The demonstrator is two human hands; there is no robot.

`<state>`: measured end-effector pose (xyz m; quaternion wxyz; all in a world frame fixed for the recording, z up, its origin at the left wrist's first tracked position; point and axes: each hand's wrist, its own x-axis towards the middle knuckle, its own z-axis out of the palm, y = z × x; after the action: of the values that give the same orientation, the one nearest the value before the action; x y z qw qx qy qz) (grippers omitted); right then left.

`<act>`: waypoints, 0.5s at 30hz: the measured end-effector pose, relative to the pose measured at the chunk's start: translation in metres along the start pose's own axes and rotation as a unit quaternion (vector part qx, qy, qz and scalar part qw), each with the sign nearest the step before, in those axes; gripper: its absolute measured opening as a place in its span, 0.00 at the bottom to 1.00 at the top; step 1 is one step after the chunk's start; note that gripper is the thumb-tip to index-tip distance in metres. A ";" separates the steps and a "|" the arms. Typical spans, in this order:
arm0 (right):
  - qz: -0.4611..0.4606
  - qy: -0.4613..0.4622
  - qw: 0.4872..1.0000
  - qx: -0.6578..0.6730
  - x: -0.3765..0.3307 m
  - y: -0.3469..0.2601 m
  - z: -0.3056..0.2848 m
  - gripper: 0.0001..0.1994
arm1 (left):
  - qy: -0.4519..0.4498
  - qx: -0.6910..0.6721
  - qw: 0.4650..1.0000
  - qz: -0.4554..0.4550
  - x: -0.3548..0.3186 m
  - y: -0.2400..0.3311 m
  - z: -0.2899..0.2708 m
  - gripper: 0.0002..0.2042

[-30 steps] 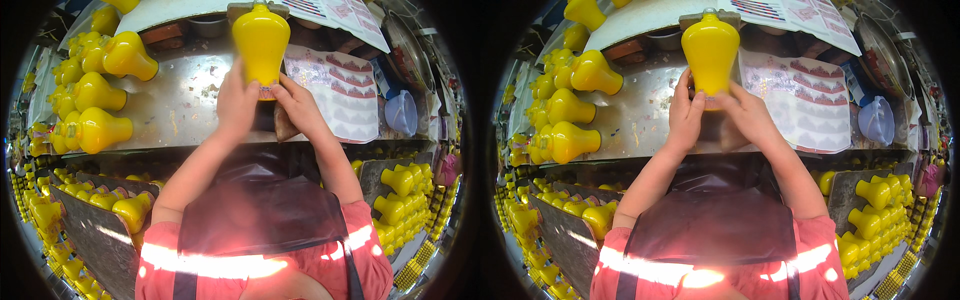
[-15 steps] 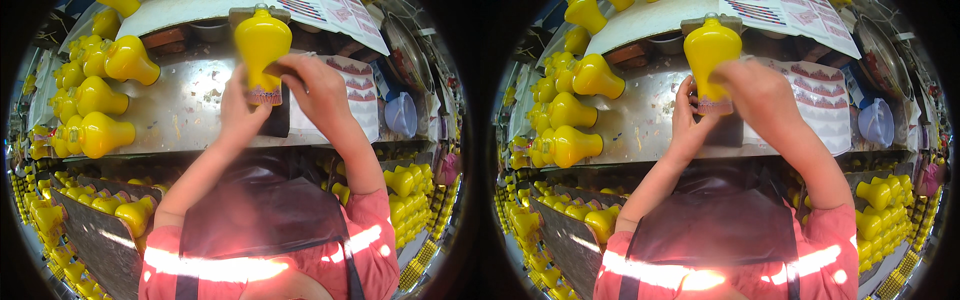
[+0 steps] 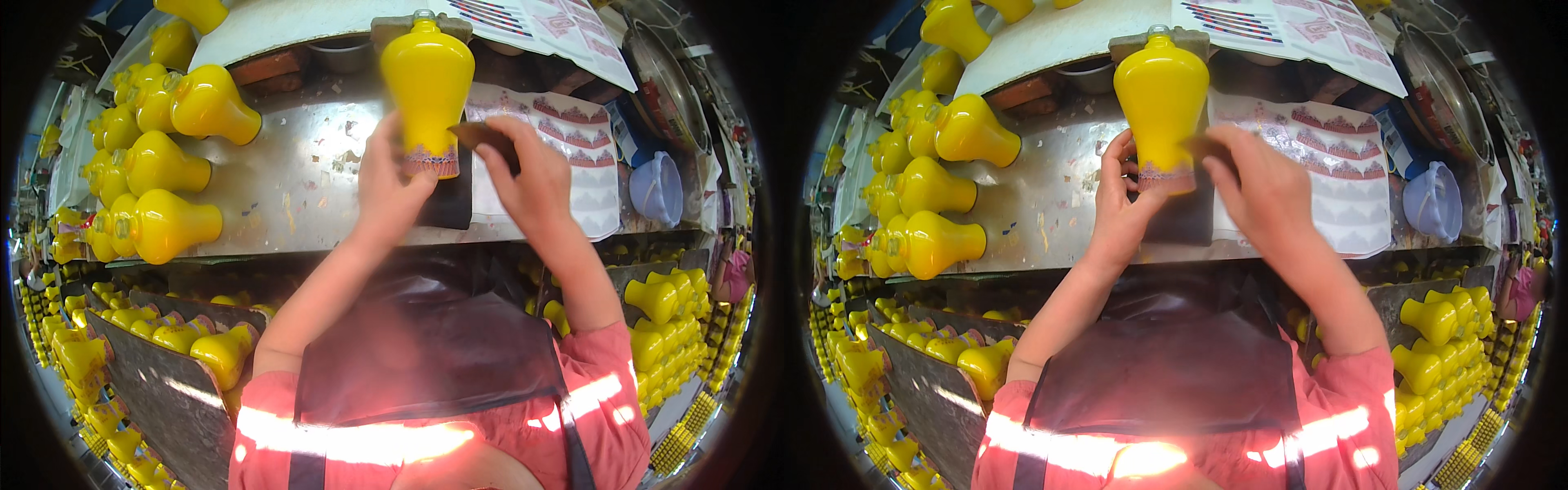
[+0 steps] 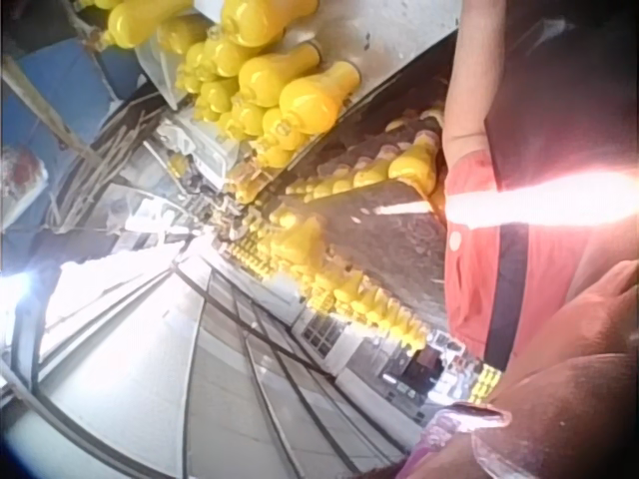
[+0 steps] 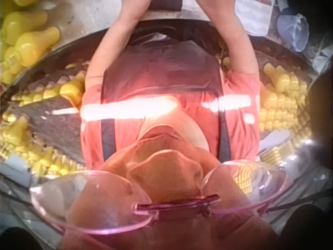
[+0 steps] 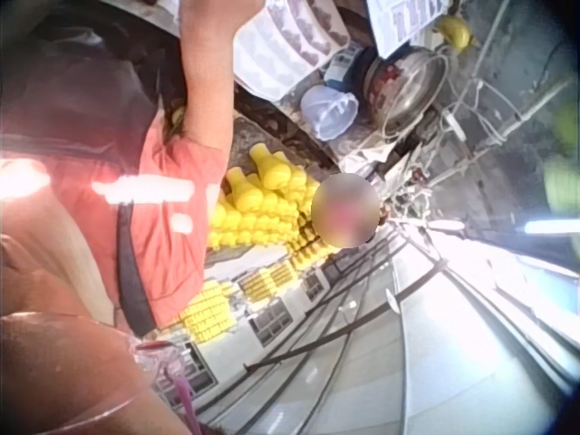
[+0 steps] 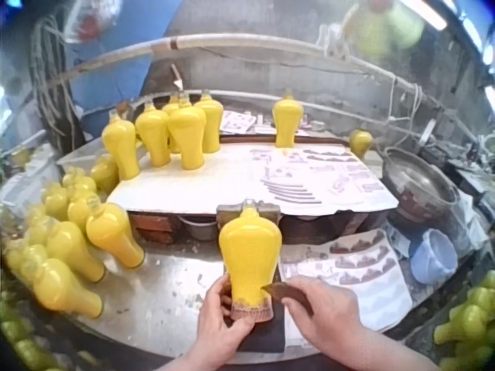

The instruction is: The person applies decorative stickers to yellow ceramic vases one at a time. They peel stickers from a sheet, place them on the vase body, and smooth them with a cloth. The vases are handled individually and set aside after decoration.

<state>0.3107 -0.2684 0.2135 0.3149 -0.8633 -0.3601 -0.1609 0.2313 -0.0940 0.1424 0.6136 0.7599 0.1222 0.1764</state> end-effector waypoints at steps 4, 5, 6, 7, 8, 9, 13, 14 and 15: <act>0.054 -0.084 0.992 0.079 -0.015 0.003 0.009 0.17 | -0.006 -0.022 1.000 -0.006 0.000 -0.003 0.002 0.40; 0.094 -0.046 0.991 0.081 -0.017 0.002 0.011 0.17 | -0.001 -0.015 1.000 -0.001 -0.001 -0.005 0.002 0.40; 0.140 -0.035 0.986 0.082 -0.020 0.001 0.012 0.17 | 0.004 -0.007 1.000 0.004 -0.001 -0.006 0.002 0.41; 0.176 0.013 0.981 0.083 -0.020 0.000 0.013 0.17 | -0.004 -0.007 1.000 0.006 -0.001 -0.007 0.001 0.41; 0.164 0.040 0.978 0.122 -0.022 -0.003 0.014 0.17 | -0.011 -0.008 1.000 0.007 -0.002 -0.007 0.000 0.41; 0.171 -0.017 0.975 0.139 -0.022 -0.004 0.013 0.17 | -0.019 -0.010 1.000 0.012 -0.002 -0.008 -0.002 0.42; 0.200 -0.087 0.967 0.130 -0.019 -0.005 0.010 0.14 | -0.060 0.038 0.997 0.026 -0.002 -0.003 -0.018 0.44; 0.213 -0.062 0.967 0.124 -0.018 -0.005 0.009 0.14 | -0.061 0.062 0.995 0.053 -0.002 0.000 -0.021 0.44; 0.250 -0.034 0.962 0.102 -0.018 -0.005 0.010 0.13 | -0.062 0.087 0.992 0.061 -0.002 0.003 -0.023 0.45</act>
<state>0.2954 -0.2688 0.1992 0.4188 -0.8942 -0.1581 -0.0104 0.2202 -0.0748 0.1491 0.5394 0.8260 0.0523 0.1548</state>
